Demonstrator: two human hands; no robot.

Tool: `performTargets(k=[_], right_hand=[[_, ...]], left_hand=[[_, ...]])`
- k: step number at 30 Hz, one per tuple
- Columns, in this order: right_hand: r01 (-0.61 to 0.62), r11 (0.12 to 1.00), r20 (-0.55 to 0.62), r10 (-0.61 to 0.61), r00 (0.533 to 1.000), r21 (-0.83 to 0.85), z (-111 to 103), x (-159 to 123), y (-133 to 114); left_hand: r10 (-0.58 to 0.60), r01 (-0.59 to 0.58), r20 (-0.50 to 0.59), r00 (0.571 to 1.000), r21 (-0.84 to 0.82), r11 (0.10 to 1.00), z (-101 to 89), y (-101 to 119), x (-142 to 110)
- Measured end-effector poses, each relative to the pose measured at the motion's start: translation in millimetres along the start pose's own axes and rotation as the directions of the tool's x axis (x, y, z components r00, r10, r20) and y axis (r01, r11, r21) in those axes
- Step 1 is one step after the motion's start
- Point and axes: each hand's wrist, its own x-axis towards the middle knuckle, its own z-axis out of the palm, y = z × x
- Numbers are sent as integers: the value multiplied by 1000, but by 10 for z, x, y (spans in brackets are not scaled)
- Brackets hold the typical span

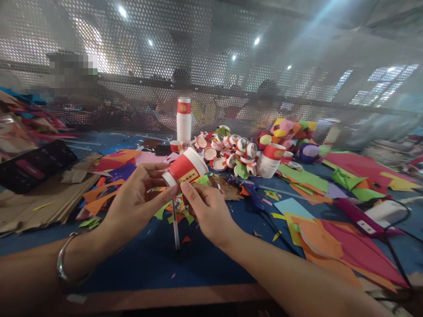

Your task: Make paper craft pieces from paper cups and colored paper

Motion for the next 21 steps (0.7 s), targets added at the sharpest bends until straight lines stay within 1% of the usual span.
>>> performTargets(k=[9,13,17,21], right_hand=[[-20,999,5,20,1000,-41,-25,21,31],[-45,999,5,45,999,-7,-7,23,23],[-77,995,9,77,997,56,3,18,6],[-90,992,17,88,996,85,1,8,3]], left_hand=[[-25,25,-2,1000,-15,1000,5,-36,-2],[-39,39,7,999,-37,999,13,-38,9],[-36,36,-2,999,-32,999,17,-49,16],[-24,23,-12,1000,-24,999,21,-66,15]])
